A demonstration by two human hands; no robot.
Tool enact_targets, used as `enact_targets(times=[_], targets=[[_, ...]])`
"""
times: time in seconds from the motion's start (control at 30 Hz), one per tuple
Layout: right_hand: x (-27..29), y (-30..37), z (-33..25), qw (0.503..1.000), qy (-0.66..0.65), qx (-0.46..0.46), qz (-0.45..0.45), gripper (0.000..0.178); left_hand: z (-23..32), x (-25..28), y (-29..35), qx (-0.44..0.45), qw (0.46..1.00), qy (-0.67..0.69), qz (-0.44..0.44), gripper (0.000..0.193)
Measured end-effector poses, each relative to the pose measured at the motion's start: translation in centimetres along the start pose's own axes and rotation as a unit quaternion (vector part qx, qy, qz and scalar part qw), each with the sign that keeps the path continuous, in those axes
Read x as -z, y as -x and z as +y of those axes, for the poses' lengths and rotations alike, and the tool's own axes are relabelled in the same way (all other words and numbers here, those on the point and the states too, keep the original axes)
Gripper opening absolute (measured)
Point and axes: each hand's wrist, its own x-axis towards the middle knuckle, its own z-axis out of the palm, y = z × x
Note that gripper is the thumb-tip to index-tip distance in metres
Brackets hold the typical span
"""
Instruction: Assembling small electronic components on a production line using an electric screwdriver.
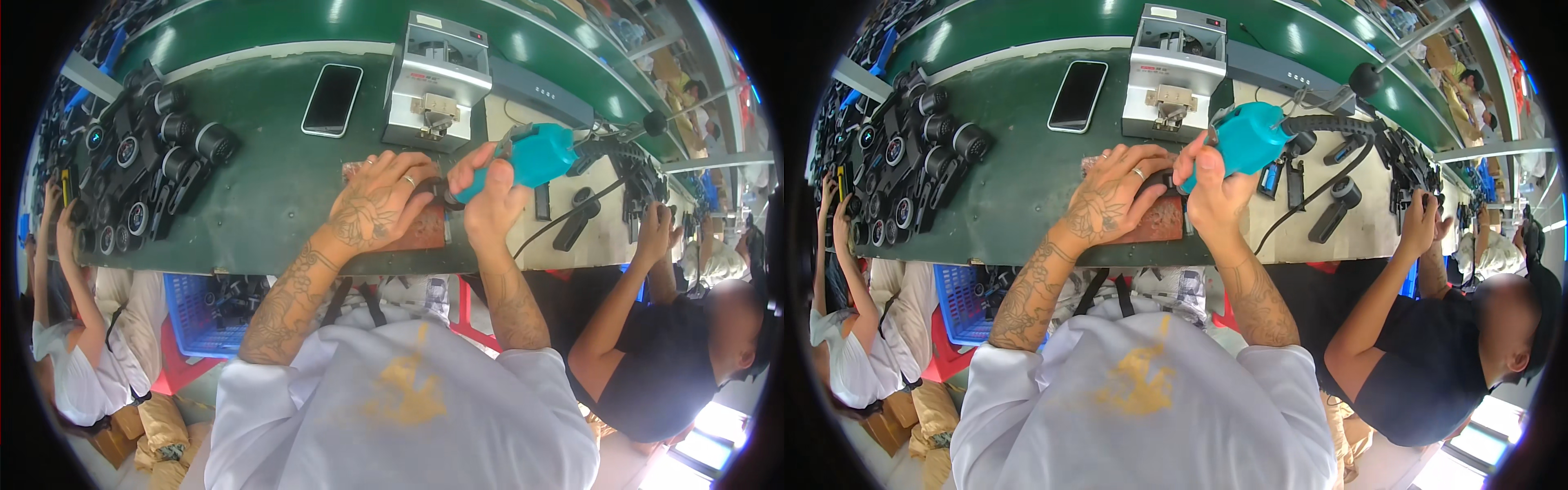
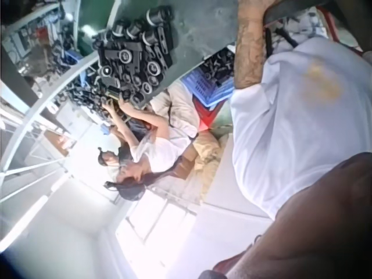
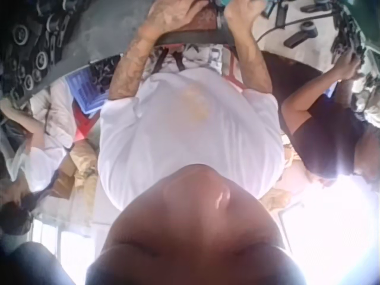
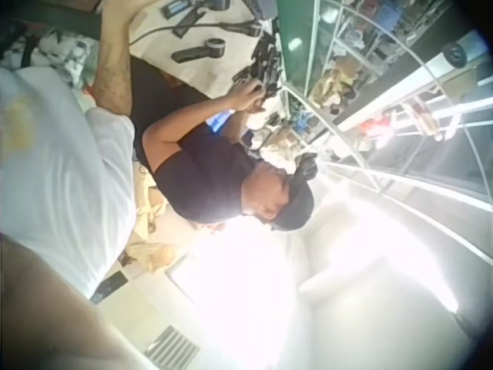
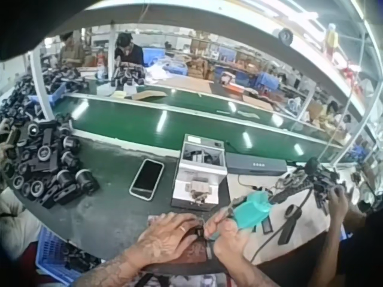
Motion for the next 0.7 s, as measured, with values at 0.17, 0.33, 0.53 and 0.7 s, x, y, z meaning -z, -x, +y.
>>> enact_targets(times=[0.17,0.33,0.53,0.7], targets=[[0.2,1.3,0.9,0.999,-0.017,-0.005,0.033,0.052,-0.6,-0.3,1.0,-0.025,0.999,0.008,0.025,0.029],[1.9,4.0,-2.3,0.986,-0.109,-0.049,0.119,0.067,1.0,-0.1,2.4,-0.107,0.991,-0.035,0.077,0.036],[1.5,8.7,-5.0,0.984,-0.149,-0.096,0.036,0.058,-0.6,8.6,6.3,0.191,0.944,-0.1,0.25,0.022],[1.1,9.9,-6.1,0.985,-0.105,-0.138,0.008,0.069,-17.0,18.9,12.0,0.223,0.85,-0.117,0.463,0.042]])
